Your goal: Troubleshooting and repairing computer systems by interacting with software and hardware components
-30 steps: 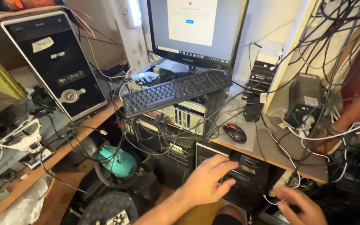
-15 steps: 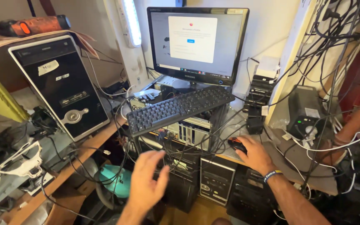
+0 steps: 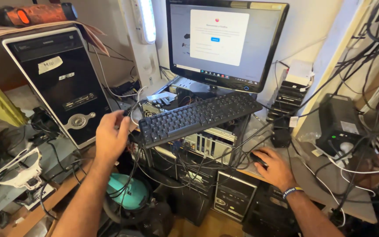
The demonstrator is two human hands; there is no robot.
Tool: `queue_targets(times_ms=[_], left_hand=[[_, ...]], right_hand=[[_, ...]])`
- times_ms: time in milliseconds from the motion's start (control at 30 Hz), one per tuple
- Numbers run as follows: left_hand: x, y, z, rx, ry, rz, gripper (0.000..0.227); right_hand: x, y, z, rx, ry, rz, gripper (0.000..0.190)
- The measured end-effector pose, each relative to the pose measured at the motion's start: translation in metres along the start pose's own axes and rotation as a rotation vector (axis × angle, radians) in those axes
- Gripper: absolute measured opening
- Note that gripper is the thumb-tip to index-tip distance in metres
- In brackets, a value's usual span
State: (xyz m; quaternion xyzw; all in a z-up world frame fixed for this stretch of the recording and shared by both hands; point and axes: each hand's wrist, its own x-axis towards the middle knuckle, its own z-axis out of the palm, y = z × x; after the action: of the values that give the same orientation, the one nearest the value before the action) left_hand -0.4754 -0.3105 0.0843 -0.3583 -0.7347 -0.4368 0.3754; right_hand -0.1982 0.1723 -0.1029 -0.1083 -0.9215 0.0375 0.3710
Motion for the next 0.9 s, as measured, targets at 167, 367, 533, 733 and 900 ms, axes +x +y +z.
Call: queue_targets(times_ms=[167,367,533,733,900], left_hand=[[0.027,-0.063,0.045,0.067,-0.115,-0.244,0.036],[0.046,-0.088,0.077,0.088,-0.168,-0.087,0.026],[0.064,-0.085,0.085,0.099,-0.271,-0.094,0.031],[0.082,-0.095,0.111,0.262,-0.456,-0.030,0.037],[0.084,-0.069,0.104,0.331,-0.629,-0.086,0.035]], right_hand=[[0.001,0.001,-0.003,0.080,0.065,-0.082,0.040],[0.009,-0.017,-0.029,0.199,0.018,-0.124,0.032],[0.006,-0.013,-0.022,0.176,-0.106,0.046,0.041],[0.008,-0.018,-0.028,0.095,-0.143,0.136,0.042],[0.003,-0.009,-0.021,0.138,-0.036,0.062,0.040]])
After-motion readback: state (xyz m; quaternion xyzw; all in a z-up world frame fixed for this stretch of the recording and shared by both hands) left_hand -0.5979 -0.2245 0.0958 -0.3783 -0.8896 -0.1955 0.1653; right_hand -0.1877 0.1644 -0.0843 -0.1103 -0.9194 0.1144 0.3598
